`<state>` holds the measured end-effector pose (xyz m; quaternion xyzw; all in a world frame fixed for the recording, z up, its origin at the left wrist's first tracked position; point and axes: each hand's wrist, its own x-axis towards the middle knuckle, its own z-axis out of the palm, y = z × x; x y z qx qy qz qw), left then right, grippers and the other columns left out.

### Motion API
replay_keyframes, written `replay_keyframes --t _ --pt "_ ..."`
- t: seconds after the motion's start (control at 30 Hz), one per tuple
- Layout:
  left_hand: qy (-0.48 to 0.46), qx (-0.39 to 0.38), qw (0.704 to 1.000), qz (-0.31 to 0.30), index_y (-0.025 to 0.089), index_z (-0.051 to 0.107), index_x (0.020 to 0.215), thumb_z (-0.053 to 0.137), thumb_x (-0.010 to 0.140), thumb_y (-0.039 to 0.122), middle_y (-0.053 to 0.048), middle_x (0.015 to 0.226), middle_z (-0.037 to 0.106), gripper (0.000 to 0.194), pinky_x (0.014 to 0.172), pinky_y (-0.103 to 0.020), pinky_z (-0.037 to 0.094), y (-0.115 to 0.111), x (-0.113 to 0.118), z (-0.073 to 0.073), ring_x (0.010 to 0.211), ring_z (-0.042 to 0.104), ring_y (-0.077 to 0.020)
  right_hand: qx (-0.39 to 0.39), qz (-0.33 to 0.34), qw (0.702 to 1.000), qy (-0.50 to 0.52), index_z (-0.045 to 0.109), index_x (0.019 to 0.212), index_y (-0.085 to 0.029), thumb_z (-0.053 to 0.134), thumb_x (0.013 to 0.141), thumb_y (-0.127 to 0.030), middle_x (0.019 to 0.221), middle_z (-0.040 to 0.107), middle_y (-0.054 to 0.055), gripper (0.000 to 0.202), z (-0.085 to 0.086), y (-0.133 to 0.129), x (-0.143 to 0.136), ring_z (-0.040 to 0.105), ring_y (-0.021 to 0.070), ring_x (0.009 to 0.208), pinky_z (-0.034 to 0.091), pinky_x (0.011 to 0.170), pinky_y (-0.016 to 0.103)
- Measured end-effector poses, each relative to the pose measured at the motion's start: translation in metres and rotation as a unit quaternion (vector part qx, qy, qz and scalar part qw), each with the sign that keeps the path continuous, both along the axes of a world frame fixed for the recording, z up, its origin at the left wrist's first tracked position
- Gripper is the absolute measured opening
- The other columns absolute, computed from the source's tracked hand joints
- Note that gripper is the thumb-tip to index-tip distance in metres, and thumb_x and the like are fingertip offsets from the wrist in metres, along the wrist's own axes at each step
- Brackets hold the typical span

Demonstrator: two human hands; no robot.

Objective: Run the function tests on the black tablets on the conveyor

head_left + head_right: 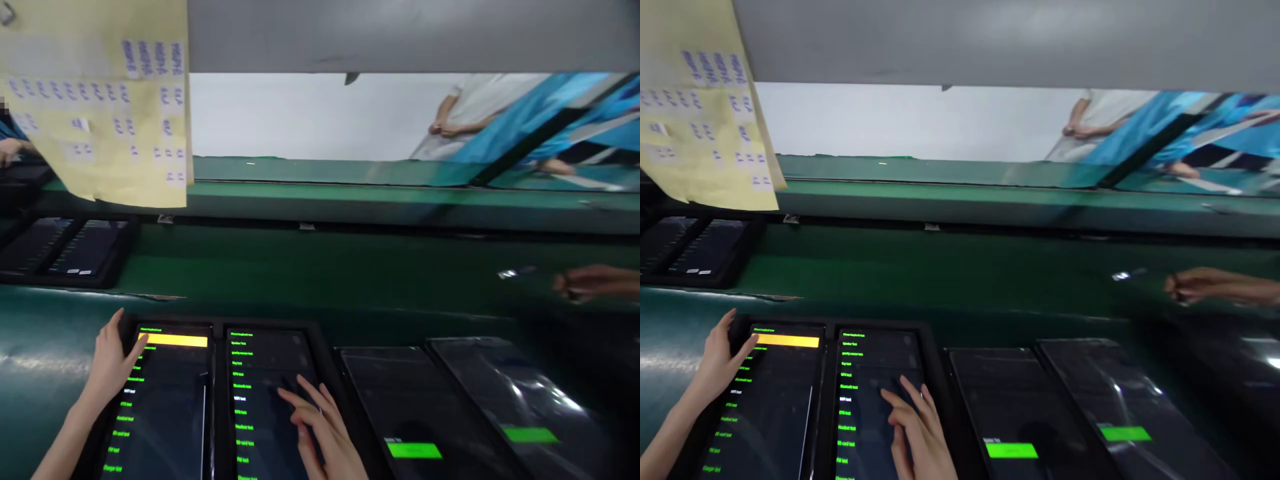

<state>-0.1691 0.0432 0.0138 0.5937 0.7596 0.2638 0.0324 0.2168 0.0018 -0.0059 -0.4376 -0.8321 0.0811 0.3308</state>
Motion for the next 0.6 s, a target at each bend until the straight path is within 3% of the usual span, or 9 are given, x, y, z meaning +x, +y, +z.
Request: replay_keyframes --t 0.17,0.27,0.43,0.6 --pt "0.007 0.06 0.997 -0.043 0.01 0.041 0.132 0.043 0.085 0.061 -0.021 0.128 0.049 0.069 0.099 -0.055 0.042 -0.008 0.006 0.012 0.12 0.047 -0.0367 -0.033 0.03 0.999 -0.006 0.047 0.098 -0.024 0.039 0.085 -0.006 0.113 0.068 0.005 0.024 0.009 0.001 -0.01 0.05 0.0256 0.126 0.045 0.1 0.055" --pt "-0.015 0.008 0.998 -0.058 0.011 0.035 0.138 0.045 0.085 0.06 -0.021 0.134 0.046 0.073 0.104 -0.057 0.038 -0.023 0.007 0.015 0.126 0.043 -0.0374 -0.04 0.045 0.998 -0.023 0.046 0.095 -0.024 0.038 0.083 -0.004 0.114 0.067 0.005 0.025 0.013 -0.001 -0.01 0.048 0.0263 0.128 0.044 0.102 0.055" --pt "-0.14 -0.116 0.981 -0.066 0.03 0.002 0.15 0.042 0.089 0.057 -0.01 0.156 0.015 0.077 0.11 -0.059 0.029 -0.064 0.004 0.02 0.141 0.021 -0.0334 -0.022 0.111 0.992 -0.05 0.047 0.09 -0.023 0.038 0.079 -0.002 0.114 0.068 0.007 0.025 0.012 -0.005 -0.009 0.046 0.028 0.129 0.043 0.103 0.055" --pt "-0.137 -0.152 0.976 -0.076 0.031 -0.004 0.149 0.042 0.09 0.056 -0.006 0.158 0.006 0.079 0.114 -0.056 0.021 -0.08 0.011 0.023 0.144 0.013 -0.0289 -0.041 0.131 0.989 -0.06 0.051 0.088 -0.024 0.04 0.079 -0.006 0.113 0.068 0.004 0.023 0.013 0.0 0.002 0.052 0.0269 0.123 0.044 0.102 0.055"
